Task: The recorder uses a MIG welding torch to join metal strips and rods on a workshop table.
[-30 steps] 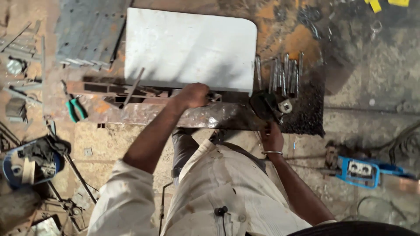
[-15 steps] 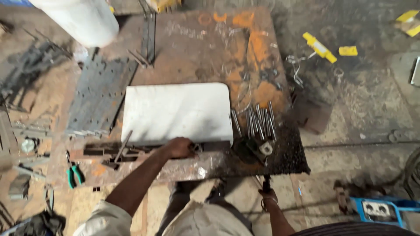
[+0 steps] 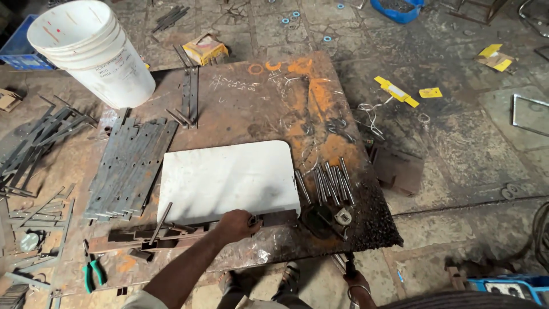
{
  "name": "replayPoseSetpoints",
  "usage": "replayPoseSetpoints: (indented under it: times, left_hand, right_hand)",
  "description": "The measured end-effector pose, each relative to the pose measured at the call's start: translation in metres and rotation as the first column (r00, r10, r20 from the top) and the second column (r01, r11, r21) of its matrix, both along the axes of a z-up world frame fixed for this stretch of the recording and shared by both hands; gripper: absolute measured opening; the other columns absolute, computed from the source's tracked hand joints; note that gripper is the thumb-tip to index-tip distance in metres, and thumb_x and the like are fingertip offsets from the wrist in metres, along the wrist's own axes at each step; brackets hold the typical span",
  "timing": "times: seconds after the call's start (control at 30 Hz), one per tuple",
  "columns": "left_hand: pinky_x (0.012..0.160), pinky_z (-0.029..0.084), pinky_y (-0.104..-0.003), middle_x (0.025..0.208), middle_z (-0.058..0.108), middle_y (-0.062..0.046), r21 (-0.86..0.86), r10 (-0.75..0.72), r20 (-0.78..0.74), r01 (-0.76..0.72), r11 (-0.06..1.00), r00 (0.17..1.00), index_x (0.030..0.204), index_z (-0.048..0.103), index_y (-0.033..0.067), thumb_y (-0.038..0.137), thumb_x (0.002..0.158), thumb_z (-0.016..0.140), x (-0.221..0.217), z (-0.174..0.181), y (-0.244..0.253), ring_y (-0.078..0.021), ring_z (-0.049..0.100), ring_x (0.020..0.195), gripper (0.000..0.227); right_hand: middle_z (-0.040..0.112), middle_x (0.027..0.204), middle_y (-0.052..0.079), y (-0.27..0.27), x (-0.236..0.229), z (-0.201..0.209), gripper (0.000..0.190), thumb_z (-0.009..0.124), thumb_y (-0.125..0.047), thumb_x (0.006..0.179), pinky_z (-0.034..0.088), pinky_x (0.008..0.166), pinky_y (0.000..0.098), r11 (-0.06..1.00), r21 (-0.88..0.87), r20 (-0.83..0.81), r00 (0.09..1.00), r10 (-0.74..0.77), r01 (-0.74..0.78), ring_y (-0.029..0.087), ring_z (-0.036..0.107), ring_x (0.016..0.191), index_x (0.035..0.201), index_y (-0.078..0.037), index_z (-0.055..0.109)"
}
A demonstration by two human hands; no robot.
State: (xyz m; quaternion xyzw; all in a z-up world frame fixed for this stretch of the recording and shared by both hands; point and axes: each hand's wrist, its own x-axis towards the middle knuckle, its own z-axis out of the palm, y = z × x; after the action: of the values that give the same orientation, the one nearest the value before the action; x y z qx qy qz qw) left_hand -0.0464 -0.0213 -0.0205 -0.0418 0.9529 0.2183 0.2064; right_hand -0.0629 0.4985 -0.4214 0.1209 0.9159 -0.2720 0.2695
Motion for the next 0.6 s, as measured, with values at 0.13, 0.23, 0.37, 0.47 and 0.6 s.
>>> replayPoseSetpoints:
  times: [0.13, 0.23, 0.37, 0.47, 0.6]
  left_hand:
    - [0.072, 0.057, -0.049, 0.068, 0.069, -0.015, -0.009, -0.013, 0.003, 0.013, 1.000, 1.000, 0.074, 0.071, 0.0040, 0.060, 0.093, 0.061, -0.003, 0.001, -0.006, -0.0325, 0.071, 0.069, 0.059]
    - [0.072, 0.056, -0.049, 0.070, 0.071, -0.014, 0.036, -0.062, 0.027, 0.061, 0.998, 0.998, 0.080, 0.073, 0.0060, 0.061, 0.087, 0.067, -0.009, -0.011, -0.017, -0.0316, 0.071, 0.071, 0.056]
    - [0.073, 0.057, -0.047, 0.076, 0.076, -0.013, 0.098, -0.171, 0.067, 0.164, 0.982, 0.983, 0.083, 0.076, 0.0078, 0.061, 0.078, 0.076, -0.025, -0.037, -0.035, -0.0300, 0.074, 0.073, 0.054]
    - [0.073, 0.057, -0.047, 0.079, 0.076, -0.012, 0.110, -0.257, 0.032, 0.252, 0.961, 0.966, 0.085, 0.077, 0.0092, 0.056, 0.076, 0.080, -0.040, -0.067, -0.049, -0.0300, 0.073, 0.074, 0.048]
    - [0.073, 0.059, -0.043, 0.075, 0.077, -0.007, 0.174, -0.261, 0.153, 0.234, 0.957, 0.953, 0.086, 0.081, 0.0113, 0.047, 0.086, 0.069, -0.028, -0.084, -0.046, -0.0242, 0.075, 0.069, 0.038]
  right_hand:
    - [0.077, 0.103, 0.016, 0.002, -0.001, -0.002, 0.054, 0.084, -0.040, 0.077, 0.055, 0.087, 0.0442, 0.976, -0.213, -0.019, 0.999, -0.042, 0.037, 0.036, 0.073, 0.100, 0.117, -0.006, 0.070]
    - [0.078, 0.106, 0.016, 0.018, 0.017, 0.000, 0.054, 0.085, -0.038, 0.078, 0.055, 0.091, 0.0437, 0.978, -0.204, 0.062, 0.998, -0.028, 0.040, 0.034, 0.074, 0.102, 0.120, -0.006, 0.070]
    - [0.078, 0.109, 0.017, 0.050, 0.076, 0.004, 0.065, 0.089, -0.038, 0.070, 0.055, 0.091, 0.0445, 0.952, -0.303, -0.043, 0.997, -0.069, 0.053, 0.034, 0.071, 0.103, 0.121, -0.004, 0.070]
    - [0.077, 0.110, 0.018, 0.055, 0.134, 0.036, 0.068, 0.088, -0.043, 0.072, 0.054, 0.090, 0.0457, 0.960, -0.264, -0.131, 0.983, -0.131, 0.093, 0.033, 0.070, 0.103, 0.124, -0.003, 0.068]
    - [0.075, 0.107, 0.019, 0.002, 0.192, 0.142, 0.057, 0.073, -0.051, 0.092, 0.053, 0.084, 0.0478, 0.956, -0.135, -0.001, 0.964, -0.265, 0.262, 0.034, 0.069, 0.095, 0.122, -0.004, 0.067]
